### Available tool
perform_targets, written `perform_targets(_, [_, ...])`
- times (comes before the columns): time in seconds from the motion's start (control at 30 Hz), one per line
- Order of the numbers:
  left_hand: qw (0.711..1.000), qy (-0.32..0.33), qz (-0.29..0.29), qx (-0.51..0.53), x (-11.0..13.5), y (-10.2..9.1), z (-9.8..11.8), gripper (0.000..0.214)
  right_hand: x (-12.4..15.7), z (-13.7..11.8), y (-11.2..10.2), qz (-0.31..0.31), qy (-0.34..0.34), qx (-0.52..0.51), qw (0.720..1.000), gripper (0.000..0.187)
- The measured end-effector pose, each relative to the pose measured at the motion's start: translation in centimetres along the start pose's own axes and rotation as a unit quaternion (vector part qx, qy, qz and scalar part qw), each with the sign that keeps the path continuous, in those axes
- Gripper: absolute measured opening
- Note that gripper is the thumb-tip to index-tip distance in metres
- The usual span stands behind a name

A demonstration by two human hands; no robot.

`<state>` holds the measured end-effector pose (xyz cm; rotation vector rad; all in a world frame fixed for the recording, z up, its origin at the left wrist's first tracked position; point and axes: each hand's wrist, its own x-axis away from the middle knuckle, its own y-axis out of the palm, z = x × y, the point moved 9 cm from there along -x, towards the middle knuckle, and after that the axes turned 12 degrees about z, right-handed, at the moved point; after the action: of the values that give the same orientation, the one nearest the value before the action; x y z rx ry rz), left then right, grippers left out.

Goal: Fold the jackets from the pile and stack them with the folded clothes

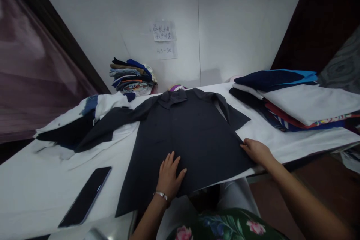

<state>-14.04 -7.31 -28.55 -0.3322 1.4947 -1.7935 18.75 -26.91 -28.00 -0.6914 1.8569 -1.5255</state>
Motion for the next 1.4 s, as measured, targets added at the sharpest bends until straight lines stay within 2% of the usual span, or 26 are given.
perform_targets(0.1, [0.999, 0.019, 0.025, -0.008, -0.1, -0.7, 1.2, 0.051, -1.0, -1.7, -1.1, 0.043, -0.039, -0.024, 0.998, 0.034])
perform_targets(0.17, [0.999, 0.044, 0.028, -0.004, 0.0, -0.4, 2.1, 0.054, -2.1, -4.1, -2.1, 0.087, -0.096, -0.067, 0.989, 0.043])
perform_targets(0.23, [0.998, 0.056, 0.006, 0.0, 0.1, 0.5, 2.5, 0.056, -3.5, -7.3, -2.6, 0.107, -0.162, -0.108, 0.975, 0.052])
perform_targets(0.37, [0.998, 0.057, -0.022, 0.001, 0.4, 2.0, 2.3, 0.057, -7.1, -13.4, -1.6, 0.078, -0.255, -0.14, 0.953, 0.064])
perform_targets(0.43, [0.998, 0.056, -0.021, 0.004, 0.5, 2.0, 2.1, 0.057, -9.4, -15.1, -0.7, 0.061, -0.27, -0.138, 0.951, 0.067])
perform_targets(0.53, [0.998, 0.055, -0.025, 0.005, 0.7, 1.8, 2.0, 0.057, -13.1, -14.4, 1.5, 0.033, -0.228, -0.098, 0.968, 0.069])
perform_targets(0.67, [0.998, 0.058, -0.027, 0.0, 1.0, 1.5, 2.1, 0.059, -16.1, -10.0, 4.7, 0.003, -0.115, -0.046, 0.992, 0.069])
perform_targets(0.77, [0.998, 0.062, -0.029, -0.002, 1.2, 1.6, 2.2, 0.06, -16.4, -8.8, 5.9, 0.011, -0.113, -0.045, 0.992, 0.071])
perform_targets(0.9, [0.997, 0.047, -0.052, 0.006, 1.2, 1.5, 2.4, 0.062, -16.3, -8.6, 6.5, 0.01, -0.119, -0.038, 0.992, 0.073])
perform_targets(1.07, [0.99, -0.001, -0.139, 0.026, 0.5, 0.4, 2.9, 0.065, -16.5, -8.6, 6.8, 0.022, -0.125, -0.035, 0.991, 0.071])
perform_targets(1.13, [0.987, -0.01, -0.16, 0.026, -0.9, -0.5, 3.2, 0.065, -16.6, -8.4, 7.1, 0.023, -0.12, -0.032, 0.992, 0.071])
perform_targets(1.2, [0.989, 0.0, -0.148, 0.019, -3.5, -1.5, 3.5, 0.065, -16.7, -8.3, 7.3, 0.021, -0.114, -0.027, 0.993, 0.071])
perform_targets(1.3, [0.995, 0.023, -0.099, -0.008, -9.3, -2.2, 3.7, 0.066, -16.6, -8.3, 7.3, 0.022, -0.114, -0.024, 0.993, 0.071])
perform_targets(1.4, [0.998, 0.014, -0.053, -0.037, -15.2, -1.1, 2.6, 0.07, -16.5, -8.5, 7.0, 0.026, -0.116, -0.025, 0.993, 0.071])
